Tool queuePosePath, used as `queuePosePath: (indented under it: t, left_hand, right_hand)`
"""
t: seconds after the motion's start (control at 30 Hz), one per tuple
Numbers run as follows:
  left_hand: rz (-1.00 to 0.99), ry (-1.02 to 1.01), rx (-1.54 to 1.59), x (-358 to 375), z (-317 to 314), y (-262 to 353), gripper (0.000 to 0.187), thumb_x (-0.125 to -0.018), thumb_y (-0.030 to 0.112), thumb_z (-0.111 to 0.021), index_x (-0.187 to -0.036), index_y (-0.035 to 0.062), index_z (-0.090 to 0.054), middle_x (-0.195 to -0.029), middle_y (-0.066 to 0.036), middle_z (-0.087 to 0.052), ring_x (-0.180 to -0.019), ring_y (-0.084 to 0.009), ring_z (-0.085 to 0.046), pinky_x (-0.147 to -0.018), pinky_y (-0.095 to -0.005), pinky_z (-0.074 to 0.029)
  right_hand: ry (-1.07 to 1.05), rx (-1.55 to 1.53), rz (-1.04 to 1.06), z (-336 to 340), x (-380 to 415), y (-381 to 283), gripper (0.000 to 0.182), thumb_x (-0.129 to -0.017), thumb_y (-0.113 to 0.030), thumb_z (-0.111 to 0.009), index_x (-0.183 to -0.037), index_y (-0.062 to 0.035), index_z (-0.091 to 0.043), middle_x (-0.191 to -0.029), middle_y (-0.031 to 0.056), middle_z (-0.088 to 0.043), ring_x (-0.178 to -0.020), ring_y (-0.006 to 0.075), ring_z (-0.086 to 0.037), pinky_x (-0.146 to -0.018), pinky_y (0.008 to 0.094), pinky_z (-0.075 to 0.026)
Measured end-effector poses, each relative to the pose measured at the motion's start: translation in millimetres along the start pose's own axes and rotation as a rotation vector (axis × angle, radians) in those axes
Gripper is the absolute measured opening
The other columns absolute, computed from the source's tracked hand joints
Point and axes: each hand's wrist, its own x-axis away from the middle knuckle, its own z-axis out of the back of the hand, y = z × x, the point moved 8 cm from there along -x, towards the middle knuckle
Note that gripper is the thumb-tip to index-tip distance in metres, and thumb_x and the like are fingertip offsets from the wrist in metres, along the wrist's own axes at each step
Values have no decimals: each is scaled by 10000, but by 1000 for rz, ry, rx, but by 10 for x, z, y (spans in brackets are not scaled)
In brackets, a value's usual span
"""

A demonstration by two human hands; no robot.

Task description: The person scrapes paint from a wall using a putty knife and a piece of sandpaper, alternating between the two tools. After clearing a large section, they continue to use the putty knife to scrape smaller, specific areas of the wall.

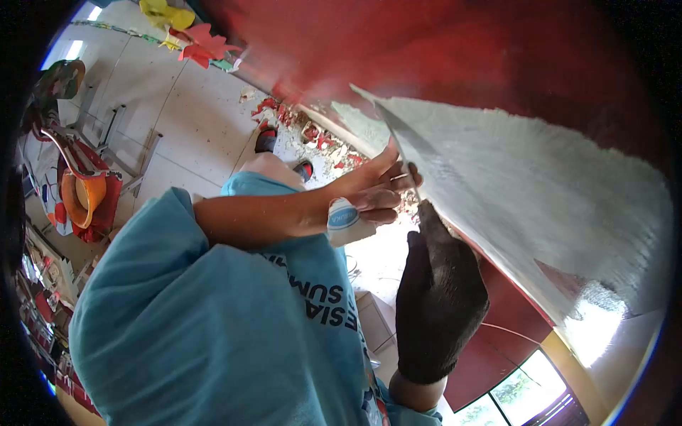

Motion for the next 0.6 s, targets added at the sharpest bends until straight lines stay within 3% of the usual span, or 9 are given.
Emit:
queuePosePath:
  t: [0.1, 0.17, 0.27, 0.3, 0.37, 0.4, 0.5, 0.53, 0.6]
  left_hand:
    - [32, 102, -17, -40, 17, -133, 579, -806, 692, -338, -956, 143, -445, -979, 46, -467, -403, -8, -268, -356, -171, -247]
    - [60, -131, -65, -75, -95, -216, 595, -778, 709, -381, -970, 148, -421, -1038, 18, -454, -431, 6, -296, -390, -163, -317]
    - [-28, 247, 41, 42, 44, -52, 485, -845, 608, -386, -916, 132, -448, -842, 37, -495, -358, -4, -291, -335, -141, -275]
    - [-69, -11, 127, -10, 64, 34, 449, -873, 557, -389, -946, 124, -482, -829, 33, -520, -345, -8, -335, -307, -155, -258]
    - [-117, -82, 130, -21, 185, 101, 438, -882, 532, -396, -984, 118, -497, -848, 23, -520, -358, -9, -373, -294, -172, -252]
    - [-83, 70, 78, -4, 268, 60, 446, -882, 544, -405, -1001, 124, -498, -835, 36, -514, -359, -19, -372, -303, -187, -245]
    - [106, 220, -54, -115, 619, -273, 454, -874, 560, -426, -996, 130, -505, -751, 36, -515, -362, -39, -382, -319, -205, -252]
    - [60, 224, -121, -29, 534, -183, 465, -862, 573, -447, -994, 133, -517, -623, 17, -513, -363, -55, -388, -334, -215, -268]
    - [-6, 280, -156, 15, 609, -68, 454, -871, 558, -444, -992, 127, -522, -550, 20, -471, -352, -56, -377, -330, -214, -269]
  right_hand:
    - [30, 29, 10, -94, 188, 75, 262, -816, -116, -611, -1073, -70, -628, -876, 122, -655, -749, 220, -632, -664, 304, -512]
    - [7, 32, -102, -136, 274, 182, 250, -824, -121, -599, -1068, -74, -629, -881, 110, -656, -729, 210, -627, -657, 307, -509]
    - [101, 26, -2, -317, 264, 198, 252, -822, -97, -600, -1071, -70, -627, -854, 98, -653, -699, 203, -616, -635, 307, -506]
    - [90, -54, -29, -337, 237, 176, 255, -820, -97, -604, -1071, -63, -627, -849, 95, -653, -712, 211, -621, -644, 303, -505]
    - [97, -159, -99, -401, 280, 207, 249, -830, -102, -591, -1067, -38, -624, -885, 109, -657, -750, 226, -629, -681, 305, -504]
    - [85, -165, -103, -494, 346, 272, 249, -830, -102, -591, -1067, -38, -624, -885, 109, -657, -750, 226, -629, -681, 305, -504]
    - [89, -233, -96, -988, 510, 649, 259, -840, -86, -562, -1076, 14, -598, -978, 146, -650, -816, 255, -633, -725, 325, -505]
    - [116, -265, -104, -1124, 531, 709, 252, -842, -85, -558, -1070, 18, -597, -983, 146, -648, -827, 258, -634, -730, 327, -505]
    - [126, -279, -122, -1338, 536, 705, 223, -852, -76, -538, -1044, 22, -598, -987, 155, -642, -860, 267, -632, -746, 330, -505]
